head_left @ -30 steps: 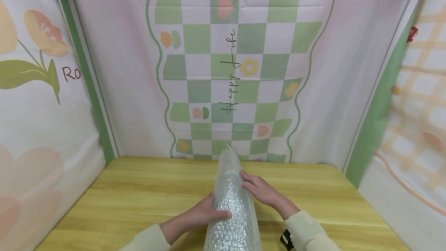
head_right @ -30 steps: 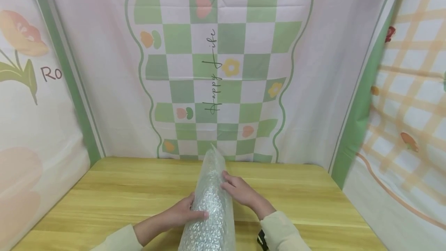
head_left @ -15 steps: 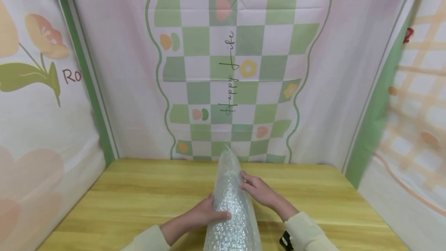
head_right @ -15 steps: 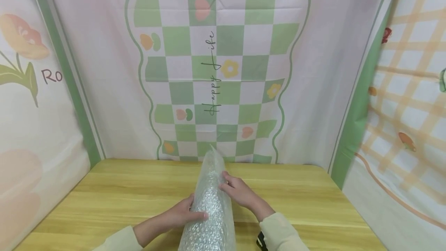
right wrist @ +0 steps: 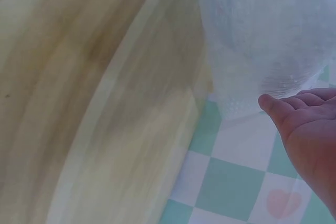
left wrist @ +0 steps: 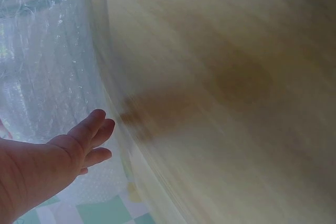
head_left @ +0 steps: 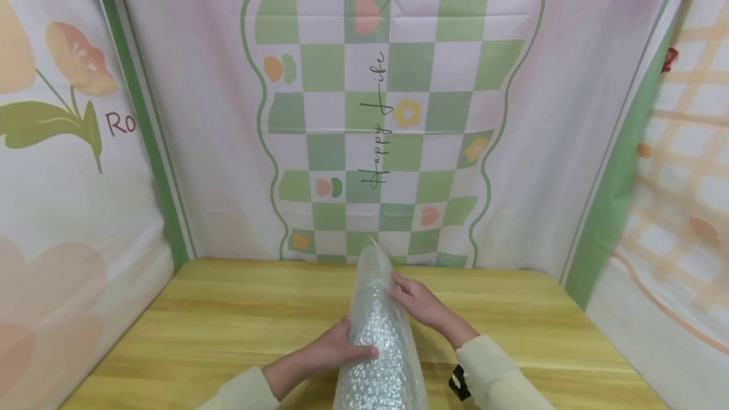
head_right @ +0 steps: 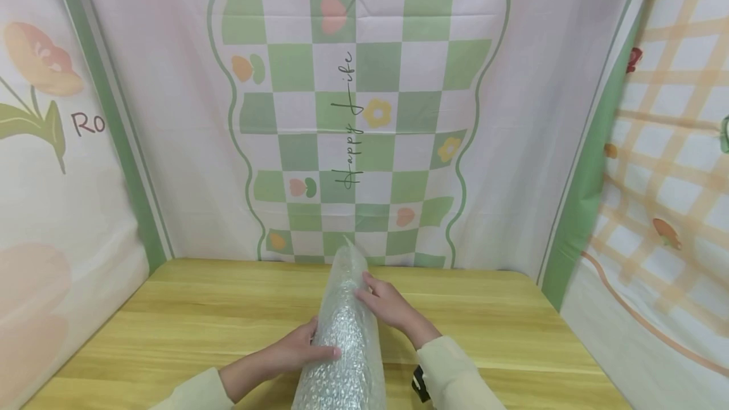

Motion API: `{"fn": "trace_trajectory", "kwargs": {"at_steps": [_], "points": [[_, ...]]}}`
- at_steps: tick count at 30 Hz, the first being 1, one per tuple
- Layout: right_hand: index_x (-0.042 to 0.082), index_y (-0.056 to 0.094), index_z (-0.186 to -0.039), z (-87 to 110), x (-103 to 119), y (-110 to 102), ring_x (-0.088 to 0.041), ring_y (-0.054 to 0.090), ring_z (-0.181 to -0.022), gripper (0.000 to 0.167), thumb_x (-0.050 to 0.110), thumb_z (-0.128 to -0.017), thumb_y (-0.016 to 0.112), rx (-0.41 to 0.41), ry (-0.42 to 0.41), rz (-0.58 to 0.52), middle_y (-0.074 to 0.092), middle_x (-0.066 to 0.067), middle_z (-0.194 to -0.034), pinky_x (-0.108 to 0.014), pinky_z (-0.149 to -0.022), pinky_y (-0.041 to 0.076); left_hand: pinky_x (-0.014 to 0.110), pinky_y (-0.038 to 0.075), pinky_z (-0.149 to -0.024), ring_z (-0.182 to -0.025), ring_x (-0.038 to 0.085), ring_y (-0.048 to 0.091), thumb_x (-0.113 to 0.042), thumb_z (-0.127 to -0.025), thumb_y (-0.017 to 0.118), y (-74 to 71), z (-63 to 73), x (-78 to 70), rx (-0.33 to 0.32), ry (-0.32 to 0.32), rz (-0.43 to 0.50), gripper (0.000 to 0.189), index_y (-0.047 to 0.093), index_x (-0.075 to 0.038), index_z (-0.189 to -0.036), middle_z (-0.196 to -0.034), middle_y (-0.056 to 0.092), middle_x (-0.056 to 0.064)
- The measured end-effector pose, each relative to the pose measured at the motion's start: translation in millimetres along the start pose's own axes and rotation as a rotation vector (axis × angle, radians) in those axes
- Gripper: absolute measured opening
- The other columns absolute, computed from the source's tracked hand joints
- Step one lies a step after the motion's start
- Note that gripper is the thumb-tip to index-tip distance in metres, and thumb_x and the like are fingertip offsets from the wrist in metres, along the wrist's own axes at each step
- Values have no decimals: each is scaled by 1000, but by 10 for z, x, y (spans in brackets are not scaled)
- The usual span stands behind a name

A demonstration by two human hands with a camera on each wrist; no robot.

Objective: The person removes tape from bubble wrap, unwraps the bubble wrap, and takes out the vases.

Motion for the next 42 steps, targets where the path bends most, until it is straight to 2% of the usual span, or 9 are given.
{"fn": "trace_trajectory", "kwargs": {"at_steps": [13,25,33,42], "points": [[-11,32,-144,-180,-53,27,-45,45,-126,66,30,-98,56,-25,84,-19,39,-30,-144,-51,-101,43,48,53,-89,-106,32,57,-23,-85,74,1,-15,-2,9,3,2,81,26,6,-144,-122,53,16],[-8,35,-145,-246,-124,17,-42,47,-125,62,24,-97,58,9,62,-95,43,-28,-142,-48,-98,46,48,53,-88,-105,31,58,-24,-85,74,11,-13,-6,17,-11,-1,81,27,6,-144,-120,54,15],[-14,34,-142,-258,-140,-13,-44,38,-132,61,20,-97,57,-8,58,-39,38,-29,-144,-50,-106,37,49,53,-88,-105,31,58,-25,-86,73,8,-35,9,21,-23,-1,81,26,4,-145,-121,53,15],[-14,37,-141,-267,-119,-18,-42,44,-128,58,19,-97,57,-7,42,14,43,-29,-141,-48,-103,42,48,52,-89,-106,29,58,-29,-86,74,6,-34,6,35,-30,18,84,24,4,-147,-122,53,15]]}}
Point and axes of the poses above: each hand's wrist, its own z-axis away from the middle knuckle, its own y-axis out of the palm, x = y × z, the point moved 5 cm from there along -z, towards the middle knuckle
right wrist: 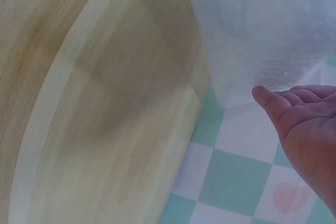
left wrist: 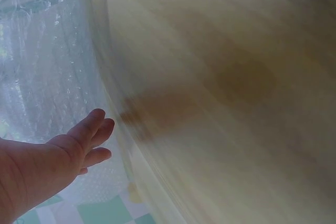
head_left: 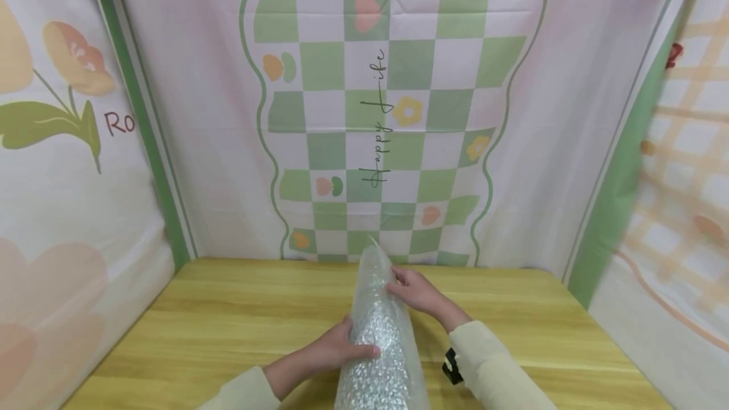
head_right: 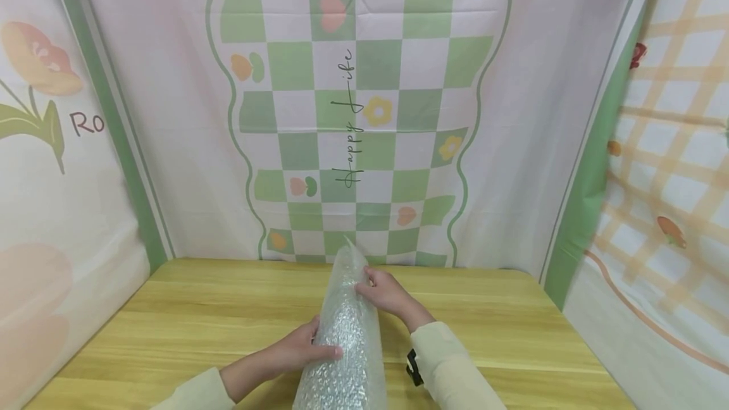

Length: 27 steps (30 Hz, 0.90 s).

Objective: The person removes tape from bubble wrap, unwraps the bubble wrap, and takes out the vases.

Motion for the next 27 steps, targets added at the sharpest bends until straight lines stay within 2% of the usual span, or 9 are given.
{"fn": "trace_trajectory", "kwargs": {"at_steps": [10,13,19,27], "points": [[-12,39,-141,6,60,6,-41,48,-124,52,13,-98,53,28,-61,63,49,-29,-136,-50,-102,42,50,51,-91,-108,32,56,-25,-86,73,-1,0,14,-20,26,-20,81,27,6,-144,-122,53,16],[-13,39,-140,12,71,15,-39,54,-118,49,12,-99,50,33,-67,83,52,-29,-132,-48,-98,47,50,51,-91,-108,32,56,-24,-86,73,2,-5,19,-23,25,-19,81,26,6,-145,-123,53,16],[-14,38,-140,7,57,36,-36,57,-115,49,13,-100,49,24,-40,94,53,-29,-131,-45,-95,50,50,52,-90,-107,32,57,-23,-85,74,3,-1,23,-35,29,-15,82,26,7,-145,-122,54,17],[-12,40,-140,-6,59,46,-36,57,-115,47,13,-101,47,17,-31,86,53,-28,-132,-46,-96,49,46,53,-89,-105,29,58,-26,-86,73,0,-21,16,-1,38,2,85,23,4,-147,-122,53,15]]}}
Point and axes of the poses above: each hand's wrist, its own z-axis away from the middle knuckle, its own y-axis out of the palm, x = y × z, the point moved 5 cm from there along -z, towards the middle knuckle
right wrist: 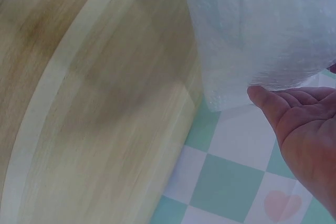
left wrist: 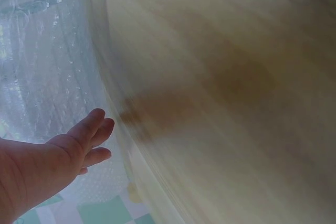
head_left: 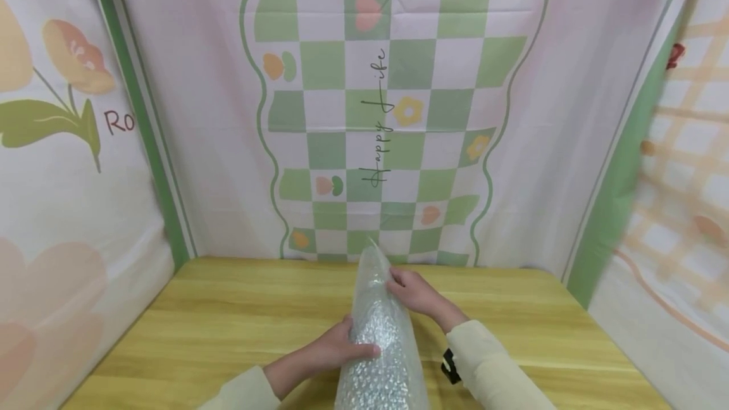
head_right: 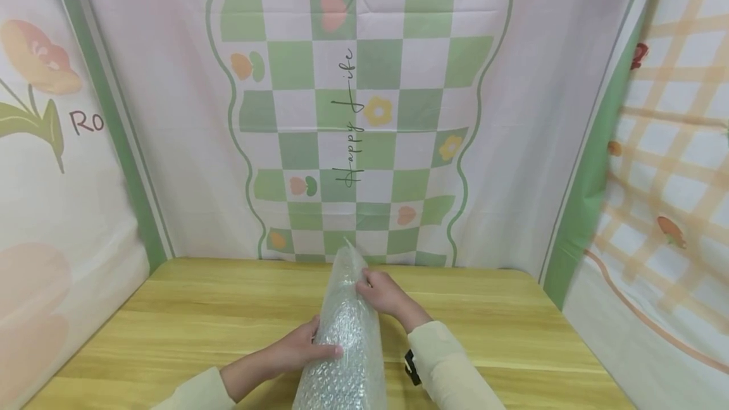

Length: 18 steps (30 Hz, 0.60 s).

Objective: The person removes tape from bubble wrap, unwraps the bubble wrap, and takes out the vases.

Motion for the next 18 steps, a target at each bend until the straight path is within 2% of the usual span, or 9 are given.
{"fn": "trace_trajectory", "kwargs": {"at_steps": [13,18], "points": [[-7,50,-136,-23,-57,-10,-29,61,-105,40,13,-102,44,6,1,8,61,-21,-123,-44,-90,52,51,49,-94,-111,34,55,-24,-84,75,-19,48,-45,-43,-9,-32,85,24,7,-146,-125,52,19],[-8,49,-136,10,-150,-26,-34,57,-115,41,14,-103,44,0,49,-33,57,-23,-129,-47,-99,47,48,53,-89,-105,31,58,-23,-85,74,-24,54,-35,-29,-6,-19,83,25,6,-145,-121,54,17]]}}
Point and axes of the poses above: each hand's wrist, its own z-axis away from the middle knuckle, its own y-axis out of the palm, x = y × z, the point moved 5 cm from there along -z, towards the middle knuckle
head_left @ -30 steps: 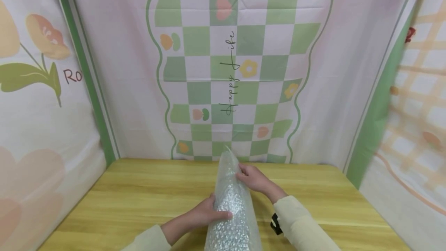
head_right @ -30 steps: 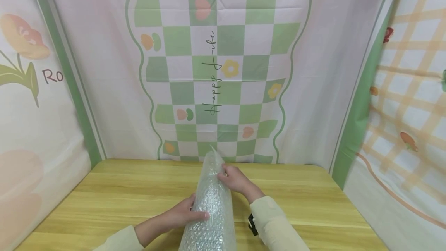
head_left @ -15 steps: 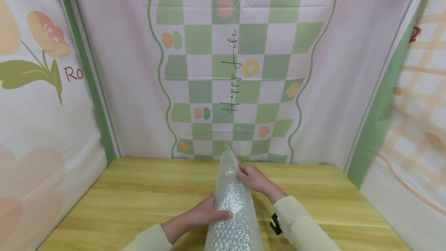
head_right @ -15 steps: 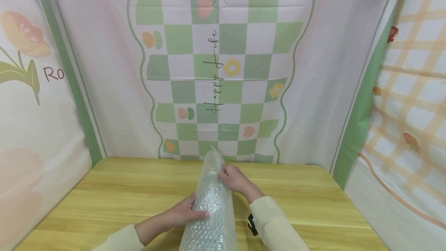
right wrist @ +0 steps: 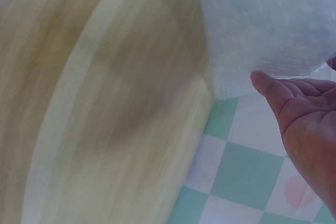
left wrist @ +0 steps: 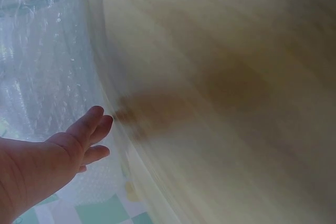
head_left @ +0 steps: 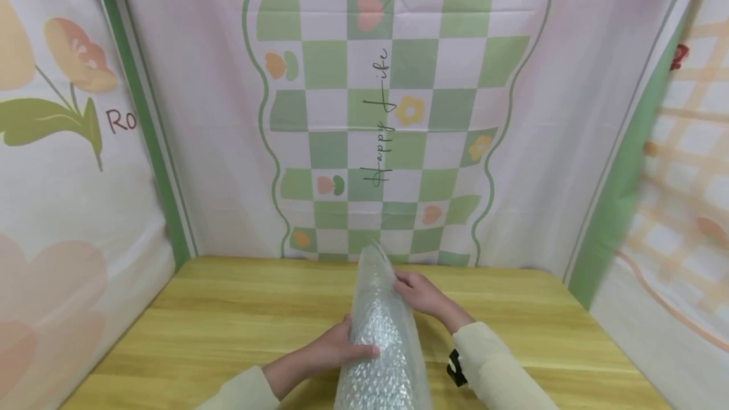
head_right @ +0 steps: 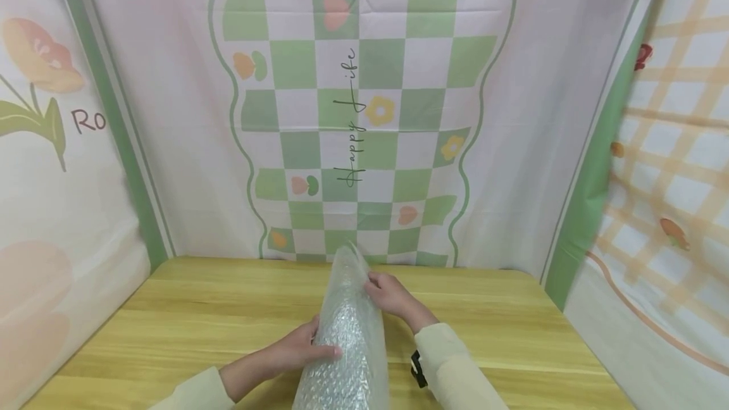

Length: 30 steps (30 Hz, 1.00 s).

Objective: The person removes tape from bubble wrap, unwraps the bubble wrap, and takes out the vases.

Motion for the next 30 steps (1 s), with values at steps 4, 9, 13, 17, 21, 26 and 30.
{"fn": "trace_trajectory", "kwargs": {"at_steps": [4,9,13,17,21,26,30], "points": [[-9,46,-138,24,-31,-25,-36,56,-116,43,17,-103,44,5,-4,-28,56,-25,-131,-48,-99,46,48,52,-90,-107,32,57,-23,-85,74,-2,-20,11,5,-3,-3,82,26,5,-145,-122,54,17],[-8,47,-138,38,-52,-59,-36,54,-119,44,17,-103,44,-23,1,-36,54,-24,-133,-48,-101,44,50,50,-93,-112,34,54,-26,-85,75,-5,-44,32,9,-12,4,84,26,5,-146,-127,52,18],[-8,47,-137,60,-85,-71,-38,50,-124,43,17,-102,45,-36,14,-31,52,-24,-136,-49,-104,40,51,49,-93,-113,35,54,-26,-84,75,-3,-47,55,3,-11,0,85,26,5,-145,-127,51,19],[-12,47,-135,107,-132,-103,-41,44,-128,43,15,-102,45,-63,25,-10,49,-27,-137,-50,-107,36,53,48,-95,-114,37,52,-26,-84,76,-7,-48,78,-15,-19,-25,85,26,6,-145,-128,51,20],[-15,47,-133,159,-162,-151,-43,42,-129,42,13,-102,44,-75,19,3,47,-29,-137,-52,-108,34,53,48,-94,-113,37,54,-23,-83,76,-6,-47,68,-22,-4,-16,83,27,7,-144,-126,52,20],[-15,49,-132,215,-203,-190,-43,44,-127,39,11,-102,44,-67,2,-14,50,-29,-134,-51,-108,35,50,51,-91,-109,35,56,-21,-82,76,0,-38,45,-23,18,-1,82,29,7,-143,-123,54,18],[-18,47,-131,286,-245,-217,-44,42,-128,40,10,-103,44,-50,18,-31,48,-32,-135,-52,-108,34,50,51,-90,-108,35,56,-22,-83,76,0,-25,35,-24,12,-15,82,29,7,-143,-121,55,18]]}}
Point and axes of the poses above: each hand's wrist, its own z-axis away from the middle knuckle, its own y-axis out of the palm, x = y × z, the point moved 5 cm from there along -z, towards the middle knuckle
